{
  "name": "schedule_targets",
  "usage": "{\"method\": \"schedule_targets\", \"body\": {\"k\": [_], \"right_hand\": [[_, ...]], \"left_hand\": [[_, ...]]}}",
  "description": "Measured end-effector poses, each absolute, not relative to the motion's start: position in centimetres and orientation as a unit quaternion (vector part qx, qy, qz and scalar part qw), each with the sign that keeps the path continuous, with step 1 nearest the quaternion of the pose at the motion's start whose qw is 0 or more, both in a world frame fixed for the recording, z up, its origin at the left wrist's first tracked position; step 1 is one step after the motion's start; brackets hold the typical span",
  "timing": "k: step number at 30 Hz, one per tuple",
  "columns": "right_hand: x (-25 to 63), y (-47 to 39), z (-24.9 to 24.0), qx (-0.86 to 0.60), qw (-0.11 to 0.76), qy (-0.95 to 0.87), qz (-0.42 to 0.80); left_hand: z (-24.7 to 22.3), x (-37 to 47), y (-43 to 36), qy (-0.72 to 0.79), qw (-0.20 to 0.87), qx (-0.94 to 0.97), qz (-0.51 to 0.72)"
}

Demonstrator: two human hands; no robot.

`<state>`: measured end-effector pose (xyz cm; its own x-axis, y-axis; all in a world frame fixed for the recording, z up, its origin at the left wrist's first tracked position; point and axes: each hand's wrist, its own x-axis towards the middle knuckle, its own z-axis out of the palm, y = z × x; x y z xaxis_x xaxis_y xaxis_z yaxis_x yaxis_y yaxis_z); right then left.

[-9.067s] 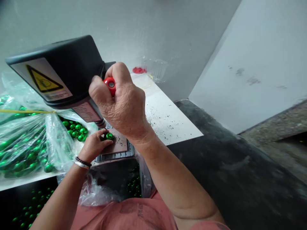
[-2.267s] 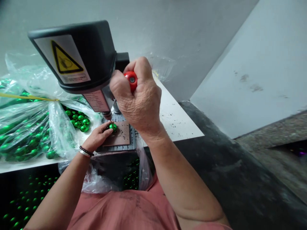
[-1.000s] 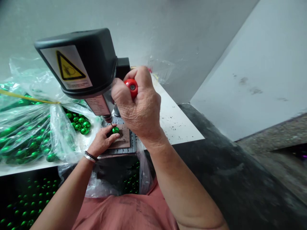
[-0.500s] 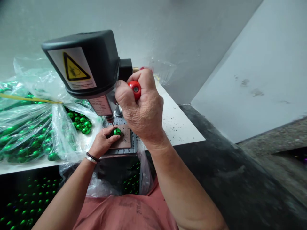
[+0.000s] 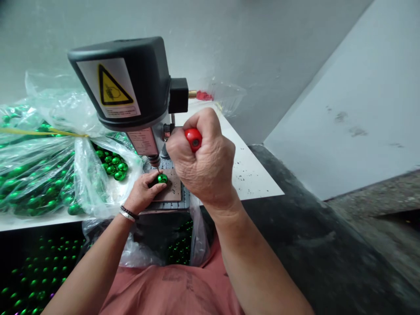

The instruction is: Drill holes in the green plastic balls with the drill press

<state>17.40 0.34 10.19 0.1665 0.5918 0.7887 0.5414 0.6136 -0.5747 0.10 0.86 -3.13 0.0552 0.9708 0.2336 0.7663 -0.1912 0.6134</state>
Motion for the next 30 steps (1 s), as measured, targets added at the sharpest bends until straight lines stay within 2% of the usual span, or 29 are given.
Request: {"method": "schedule_targets", "body": {"k": [9,22,30], "right_hand": [[17.3,-0.5,8.1,-0.432,0.625,-0.649,-0.038],[16.5,-0.3,6.0,-0.433,0.663,-0.609,-0.038],[16.0,0.1,4.2,-0.43,0.694,-0.577,0.042]], "left_hand": [[-3.4,0.1,0.8,0.613,0.17,0.707,0.31],[-3.7,0.1,0.7,0.615,0.161,0.7,0.326],[-3.7,0.2,0.5,0.623,0.154,0.696,0.322]]}}
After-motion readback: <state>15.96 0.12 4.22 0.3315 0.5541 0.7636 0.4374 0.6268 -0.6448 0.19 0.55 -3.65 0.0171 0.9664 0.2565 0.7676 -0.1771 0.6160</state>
